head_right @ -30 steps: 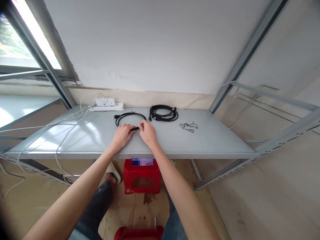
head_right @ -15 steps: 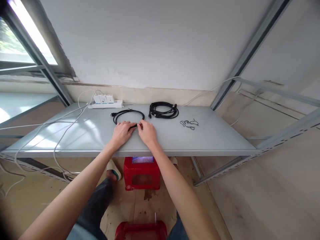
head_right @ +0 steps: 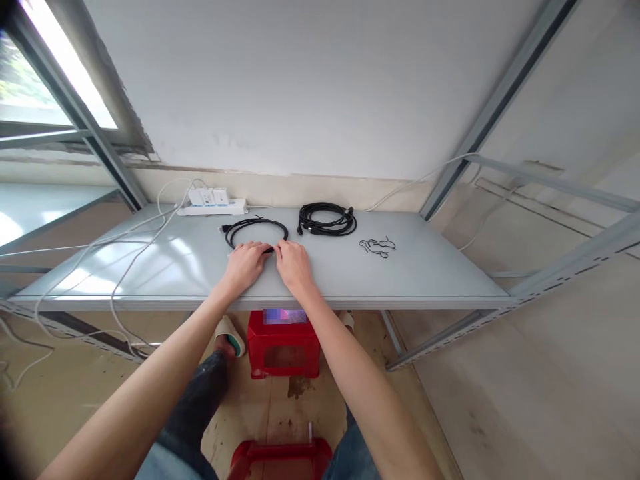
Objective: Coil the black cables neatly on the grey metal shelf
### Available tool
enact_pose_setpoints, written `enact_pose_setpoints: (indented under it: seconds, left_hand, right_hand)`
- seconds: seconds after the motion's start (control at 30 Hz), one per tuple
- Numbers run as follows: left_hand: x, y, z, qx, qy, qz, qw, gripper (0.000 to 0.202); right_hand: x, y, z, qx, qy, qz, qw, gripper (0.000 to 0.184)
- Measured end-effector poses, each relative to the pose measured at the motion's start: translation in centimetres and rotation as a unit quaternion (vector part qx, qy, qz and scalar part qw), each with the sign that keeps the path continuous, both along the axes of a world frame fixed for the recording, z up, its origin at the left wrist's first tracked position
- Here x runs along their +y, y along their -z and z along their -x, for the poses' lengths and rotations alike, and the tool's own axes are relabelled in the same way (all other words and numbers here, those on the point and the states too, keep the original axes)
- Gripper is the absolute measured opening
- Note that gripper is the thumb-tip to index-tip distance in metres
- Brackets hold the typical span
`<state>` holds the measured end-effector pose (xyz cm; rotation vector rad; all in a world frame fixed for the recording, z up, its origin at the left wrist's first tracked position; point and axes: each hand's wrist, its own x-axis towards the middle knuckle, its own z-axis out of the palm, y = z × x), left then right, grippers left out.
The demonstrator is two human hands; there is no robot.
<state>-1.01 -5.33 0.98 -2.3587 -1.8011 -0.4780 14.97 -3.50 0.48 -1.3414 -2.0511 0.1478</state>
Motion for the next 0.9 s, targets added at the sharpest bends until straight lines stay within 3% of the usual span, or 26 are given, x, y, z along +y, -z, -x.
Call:
enact_pose_setpoints:
  seconds: [0.13, 0.4, 0.63, 0.9]
  left_hand:
    - [0.1, 0.1, -0.1, 0.002, -0.004, 0.001, 1.000, 0.030]
    - [0.1, 0.2, -0.1, -0.011, -0.003, 0.003, 1.000, 0.035]
    - [-0.1, -0.5, -0.3, -0.008, 0.003, 0.009, 1.000, 0.030]
    - [0.0, -0.2, 0.0, -0.020, 0.012, 0.012, 1.000, 0.033]
  right_hand:
    - [0.2, 0.0, -0.1, 0.049, 0.000, 0.030, 0.998, 0.023]
    - [0.9, 0.3, -0.3, 0.063, -0.047, 0.022, 0.997, 0.020]
    - [2.2, 0.9, -0.6, 0.165, -0.082, 0.135, 0.973, 0.024]
    - [3.1, 1.7, -0.8, 0.202, -0.151, 0.182, 0.950, 0.022]
